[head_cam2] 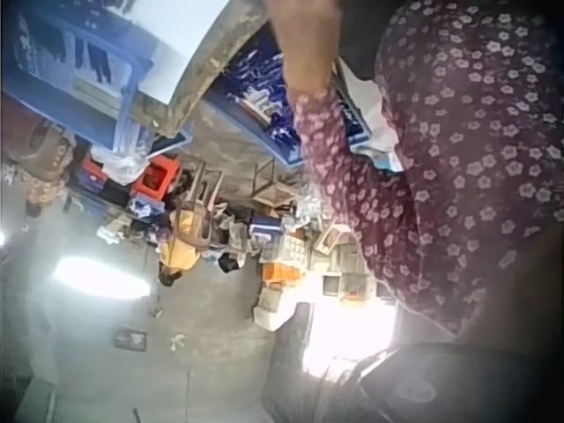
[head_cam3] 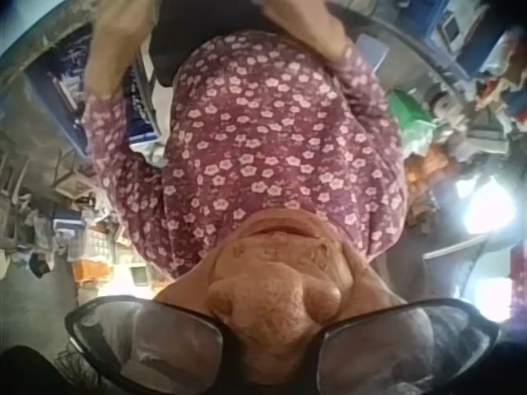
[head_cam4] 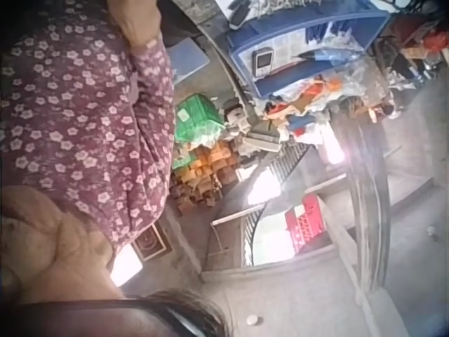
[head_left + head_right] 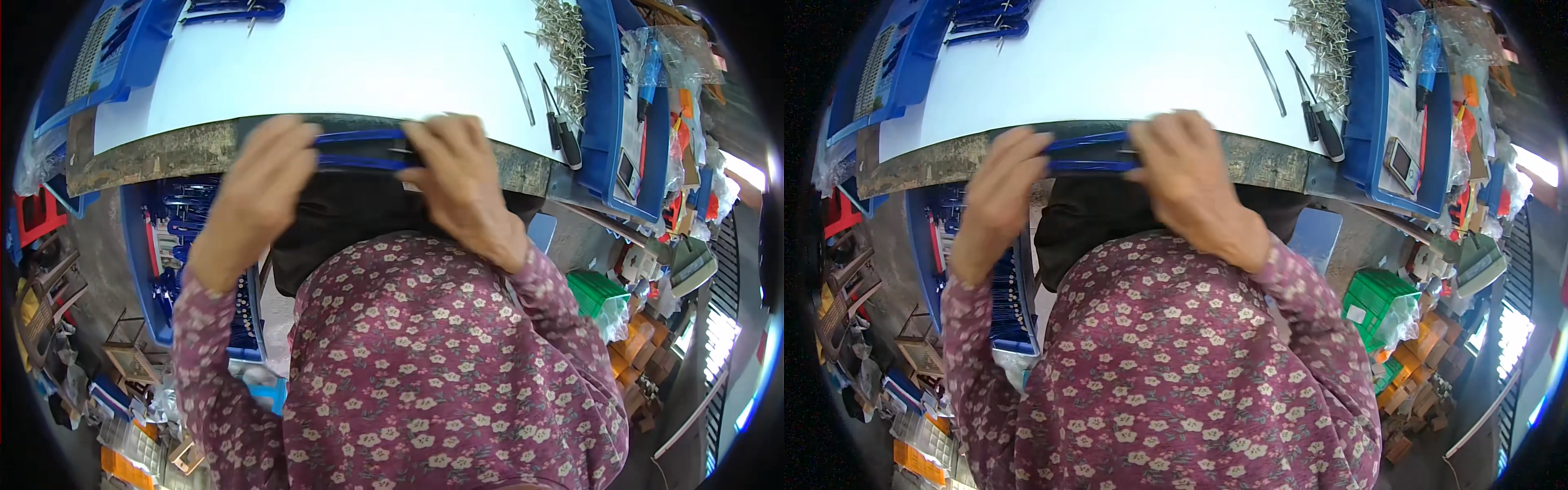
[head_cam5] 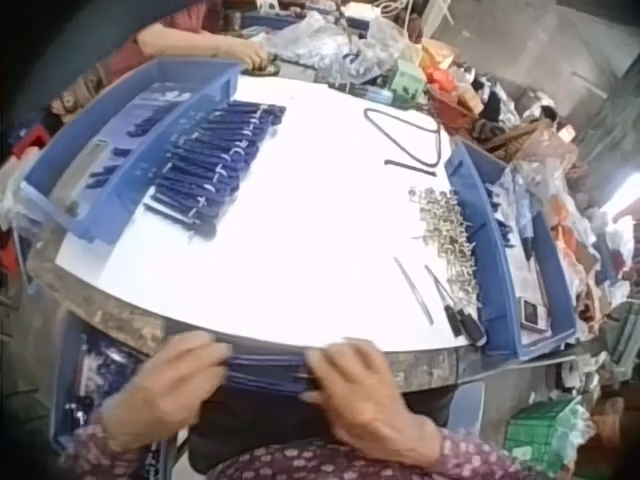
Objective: Assembling blue plastic clips by inserting small metal pins manually.
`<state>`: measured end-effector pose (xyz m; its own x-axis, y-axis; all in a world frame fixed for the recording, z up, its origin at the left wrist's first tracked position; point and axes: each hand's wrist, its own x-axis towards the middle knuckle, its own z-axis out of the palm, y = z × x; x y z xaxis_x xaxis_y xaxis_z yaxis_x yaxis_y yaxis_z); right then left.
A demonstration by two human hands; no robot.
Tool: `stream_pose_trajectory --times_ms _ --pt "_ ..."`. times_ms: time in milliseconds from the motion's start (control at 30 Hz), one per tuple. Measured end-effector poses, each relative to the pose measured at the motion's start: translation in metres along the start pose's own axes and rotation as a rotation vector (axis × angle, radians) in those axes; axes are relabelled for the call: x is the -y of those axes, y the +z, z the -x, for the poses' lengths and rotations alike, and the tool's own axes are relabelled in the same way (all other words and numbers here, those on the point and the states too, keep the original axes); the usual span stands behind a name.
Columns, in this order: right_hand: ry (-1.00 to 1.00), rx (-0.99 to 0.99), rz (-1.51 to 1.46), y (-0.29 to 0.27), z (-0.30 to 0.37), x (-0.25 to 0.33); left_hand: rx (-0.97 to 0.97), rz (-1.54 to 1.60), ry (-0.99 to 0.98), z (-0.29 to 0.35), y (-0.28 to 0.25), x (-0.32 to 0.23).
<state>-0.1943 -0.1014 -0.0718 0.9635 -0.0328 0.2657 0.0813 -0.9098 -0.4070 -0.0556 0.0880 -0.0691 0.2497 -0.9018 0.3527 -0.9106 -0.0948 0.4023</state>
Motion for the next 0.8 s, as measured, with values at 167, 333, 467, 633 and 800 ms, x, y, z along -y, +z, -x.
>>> stream_pose_trajectory --times_ms 167,333,467,633,800 --pt "0.128 -0.015 -0.035 -0.013 0.016 -0.005 -0.001 0.069 0.092 -0.018 0.015 -0.006" --pt "-0.149 -0.119 -0.238 0.049 -0.043 0.019 -0.067 -0.049 -0.190 0.030 -0.032 0.027" --pt "-0.252 -0.120 -0.201 0.058 -0.066 0.036 -0.070 -0.111 -0.291 0.050 -0.051 0.024" --pt "0.028 -0.060 -0.110 -0.004 -0.008 -0.002 -0.084 0.024 -0.062 0.001 -0.002 -0.002" --pt "0.155 -0.070 -0.020 -0.022 0.024 -0.021 -0.045 0.101 0.130 -0.030 0.029 -0.012"
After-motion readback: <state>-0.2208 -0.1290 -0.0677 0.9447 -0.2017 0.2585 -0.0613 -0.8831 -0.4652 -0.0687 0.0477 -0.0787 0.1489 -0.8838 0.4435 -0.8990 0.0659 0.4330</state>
